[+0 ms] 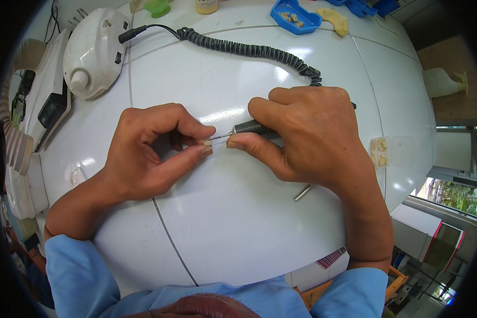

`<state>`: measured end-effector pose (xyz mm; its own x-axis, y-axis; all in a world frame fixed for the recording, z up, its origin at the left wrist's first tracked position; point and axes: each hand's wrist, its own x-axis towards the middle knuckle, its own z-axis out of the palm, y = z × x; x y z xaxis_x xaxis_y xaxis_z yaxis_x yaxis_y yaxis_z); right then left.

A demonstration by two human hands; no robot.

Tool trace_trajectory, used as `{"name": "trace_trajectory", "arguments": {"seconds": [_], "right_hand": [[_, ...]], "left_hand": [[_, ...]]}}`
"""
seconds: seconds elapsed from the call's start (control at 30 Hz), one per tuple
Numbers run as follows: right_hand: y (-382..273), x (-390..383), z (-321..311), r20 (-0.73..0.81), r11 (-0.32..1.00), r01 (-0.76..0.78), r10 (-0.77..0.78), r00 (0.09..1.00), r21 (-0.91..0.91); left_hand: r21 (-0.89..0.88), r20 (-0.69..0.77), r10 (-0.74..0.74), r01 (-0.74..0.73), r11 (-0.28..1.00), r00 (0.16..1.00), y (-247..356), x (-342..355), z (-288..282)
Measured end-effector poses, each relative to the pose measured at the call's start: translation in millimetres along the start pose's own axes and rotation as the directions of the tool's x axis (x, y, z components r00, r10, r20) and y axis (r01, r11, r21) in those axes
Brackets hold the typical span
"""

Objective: The person sands a dental crown using a rotary tool.

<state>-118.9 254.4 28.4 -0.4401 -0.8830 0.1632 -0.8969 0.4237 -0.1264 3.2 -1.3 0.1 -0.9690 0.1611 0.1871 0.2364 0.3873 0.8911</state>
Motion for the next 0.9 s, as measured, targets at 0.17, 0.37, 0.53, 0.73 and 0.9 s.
{"name": "trace_trajectory", "arguments": {"seconds": [0.17, 0.37, 0.53, 0.73, 0.9], "right_hand": [[0, -1, 1, 0.005, 1.000, -0.006, 0.006, 1.000, 0.007], [0, 0, 0, 0.021, 1.000, -0.001, 0.001, 1.000, 0.010], [0, 0, 0, 0.027, 1.000, -0.004, 0.004, 1.000, 0.007], [-1, 2, -4, 0.044, 1.000, -0.003, 0.003, 0.999, 0.009], [16, 3, 2, -0.055, 0.982, 0.033, -0.023, 0.998, 0.185]], "left_hand": [[-0.003, 0.011, 0.001, -0.001, 1.000, 1.000, -2, 1, 1], [0.005, 0.014, 0.001, -0.002, 1.000, 1.000, -1, 1, 1], [0.010, 0.018, 0.005, -0.005, 1.000, 1.000, -1, 2, 2], [0.005, 0.012, -0.015, 0.015, 1.000, 1.000, 0, 2, 2], [0.022, 0.011, -0.034, 0.033, 0.999, 0.999, 2, -1, 0]]}}
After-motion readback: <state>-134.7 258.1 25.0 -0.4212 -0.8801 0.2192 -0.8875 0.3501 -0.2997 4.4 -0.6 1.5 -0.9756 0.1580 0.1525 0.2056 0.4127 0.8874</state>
